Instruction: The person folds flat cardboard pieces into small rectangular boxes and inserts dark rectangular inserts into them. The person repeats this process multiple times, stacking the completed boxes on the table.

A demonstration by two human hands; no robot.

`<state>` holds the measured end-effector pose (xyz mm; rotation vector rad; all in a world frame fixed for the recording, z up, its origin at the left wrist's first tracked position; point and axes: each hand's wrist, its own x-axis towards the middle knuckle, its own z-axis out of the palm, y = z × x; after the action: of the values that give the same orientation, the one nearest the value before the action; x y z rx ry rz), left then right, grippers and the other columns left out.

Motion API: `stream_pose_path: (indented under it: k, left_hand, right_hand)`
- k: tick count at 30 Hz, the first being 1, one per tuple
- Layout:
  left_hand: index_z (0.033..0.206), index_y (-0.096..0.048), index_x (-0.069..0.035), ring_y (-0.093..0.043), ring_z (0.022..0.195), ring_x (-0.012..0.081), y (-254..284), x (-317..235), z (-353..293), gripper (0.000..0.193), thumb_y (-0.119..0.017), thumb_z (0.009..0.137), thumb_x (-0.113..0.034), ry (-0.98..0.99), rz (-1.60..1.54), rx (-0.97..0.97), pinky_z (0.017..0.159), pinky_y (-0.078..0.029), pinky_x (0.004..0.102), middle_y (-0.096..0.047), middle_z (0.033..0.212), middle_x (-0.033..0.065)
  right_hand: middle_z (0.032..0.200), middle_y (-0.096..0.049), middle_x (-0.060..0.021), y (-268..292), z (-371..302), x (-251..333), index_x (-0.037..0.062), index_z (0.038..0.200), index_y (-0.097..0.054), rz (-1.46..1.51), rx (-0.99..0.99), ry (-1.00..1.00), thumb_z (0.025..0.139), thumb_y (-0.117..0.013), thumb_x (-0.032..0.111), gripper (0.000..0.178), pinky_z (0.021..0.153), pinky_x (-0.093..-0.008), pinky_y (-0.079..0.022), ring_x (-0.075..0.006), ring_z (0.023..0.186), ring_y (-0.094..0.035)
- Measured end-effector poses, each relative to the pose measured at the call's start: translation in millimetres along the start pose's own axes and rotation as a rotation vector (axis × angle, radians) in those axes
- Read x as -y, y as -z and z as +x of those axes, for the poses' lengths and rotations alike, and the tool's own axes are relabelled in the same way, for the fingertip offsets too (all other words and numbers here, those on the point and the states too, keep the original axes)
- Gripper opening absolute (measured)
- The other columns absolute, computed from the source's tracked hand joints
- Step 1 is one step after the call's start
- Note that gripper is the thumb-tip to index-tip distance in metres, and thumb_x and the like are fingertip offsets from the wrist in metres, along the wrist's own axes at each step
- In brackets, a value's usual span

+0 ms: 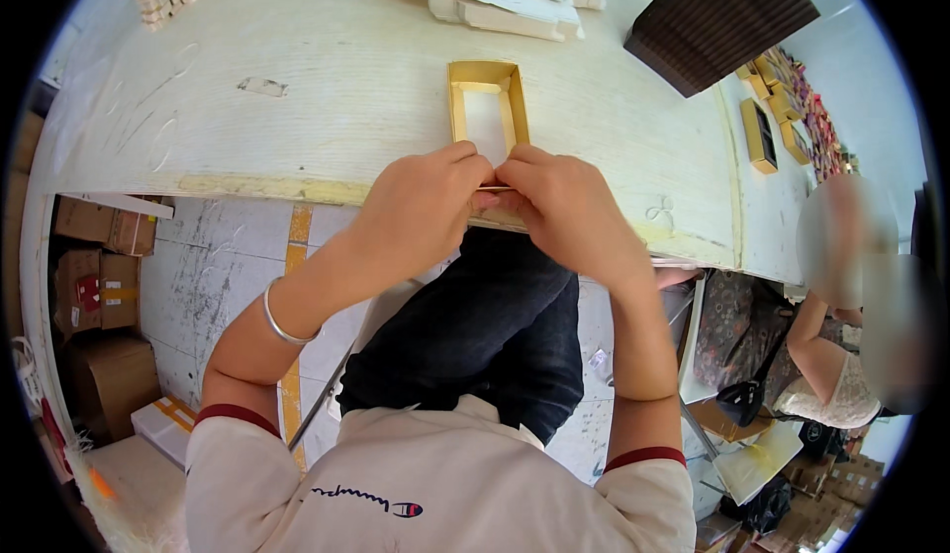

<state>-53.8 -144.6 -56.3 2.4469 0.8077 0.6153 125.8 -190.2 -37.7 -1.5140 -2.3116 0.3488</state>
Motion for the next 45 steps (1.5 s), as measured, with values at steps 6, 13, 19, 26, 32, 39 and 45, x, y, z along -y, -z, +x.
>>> stream_pose_path:
  k: [6, 13, 19, 26, 32, 39, 45]
  left_hand:
    - [0.116, -0.059, -0.008, -0.053, 0.108, 0.0303, 54.1, 0.4, 23.7, 0.053, -0.078, 0.067, -0.013, -0.12, 0.048, 0.206, 0.092, -0.045, 0.0376, -0.056, 0.119, 0.0107]
    - [0.135, -0.046, -0.01, -0.037, 0.129, 0.0317, 46.0, 51.1, 59.2, 0.088, -0.084, 0.055, -0.011, -0.27, 0.123, 0.161, 0.109, -0.032, 0.0409, -0.04, 0.142, 0.0126]
    - [0.118, -0.054, -0.004, -0.05, 0.106, 0.0286, 34.5, 47.0, 54.2, 0.073, -0.085, 0.058, -0.031, -0.178, 0.036, 0.184, 0.094, -0.038, 0.0386, -0.058, 0.111, 0.0099]
    - [0.115, -0.054, -0.005, -0.049, 0.102, 0.0274, 10.1, 39.2, 39.7, 0.073, -0.084, 0.059, -0.041, -0.086, -0.006, -0.036, 0.091, -0.037, 0.0376, -0.056, 0.107, 0.0089]
    - [0.125, -0.049, -0.006, -0.049, 0.104, 0.0278, 12.0, 42.3, 34.6, 0.078, -0.08, 0.065, -0.043, -0.174, 0.03, -0.086, 0.091, -0.036, 0.0384, -0.056, 0.11, 0.0096]
    - [0.125, -0.049, -0.007, -0.049, 0.103, 0.0298, 8.0, 39.2, 37.0, 0.073, -0.082, 0.064, -0.029, -0.194, -0.027, -0.085, 0.092, -0.036, 0.0394, -0.056, 0.112, 0.0096]
    - [0.123, -0.05, -0.007, -0.05, 0.1, 0.03, 12.4, 46.3, 26.3, 0.07, -0.082, 0.064, -0.028, -0.14, -0.037, -0.108, 0.092, -0.038, 0.0393, -0.057, 0.109, 0.01]
  right_hand:
    - [0.086, -0.06, -0.0105, 26.9, 3.9, -23.7, 0.005, 0.088, -0.065, 0.158, 0.178, 0.132, 0.075, -0.068, 0.007, 0.013, 0.074, -0.0388, -0.045, -0.0313, 0.085, -0.057]
    - [0.104, -0.056, -0.0127, 37.0, -3.7, -26.9, 0.0053, 0.078, -0.067, 0.215, 0.219, 0.223, 0.067, -0.08, 0.026, 0.027, 0.088, -0.0397, -0.041, -0.0324, 0.099, -0.053]
    - [0.125, -0.053, -0.0168, 66.9, -11.8, -41.0, 0.0047, 0.092, -0.067, 0.208, -0.124, 0.221, 0.074, -0.077, 0.02, 0.025, 0.097, -0.0413, -0.041, -0.0322, 0.116, -0.051]
    - [0.105, -0.063, -0.0157, 241.5, 25.4, -114.1, 0.0023, 0.104, -0.065, -0.8, -0.836, 0.131, 0.085, -0.062, 0.01, 0.02, 0.084, -0.0406, -0.048, -0.0338, 0.094, -0.06]
    - [0.09, -0.066, -0.0155, 267.9, 49.6, -142.1, 0.0007, 0.094, -0.068, -0.641, -0.434, -0.307, 0.083, -0.067, 0.013, 0.017, 0.081, -0.0377, -0.048, -0.0288, 0.085, -0.062]
    - [0.078, -0.067, -0.0056, 294.2, 33.4, -161.3, 0.0015, 0.09, -0.069, -0.422, -0.666, 0.041, 0.085, -0.069, 0.02, 0.019, 0.07, -0.0304, -0.048, -0.0155, 0.071, -0.059]
    - [0.095, -0.065, -0.0026, 225.6, 24.1, -41.8, 0.0009, 0.104, -0.062, 0.581, -0.607, -0.104, 0.096, -0.056, 0.025, 0.026, 0.08, -0.0231, -0.048, -0.0095, 0.086, -0.061]
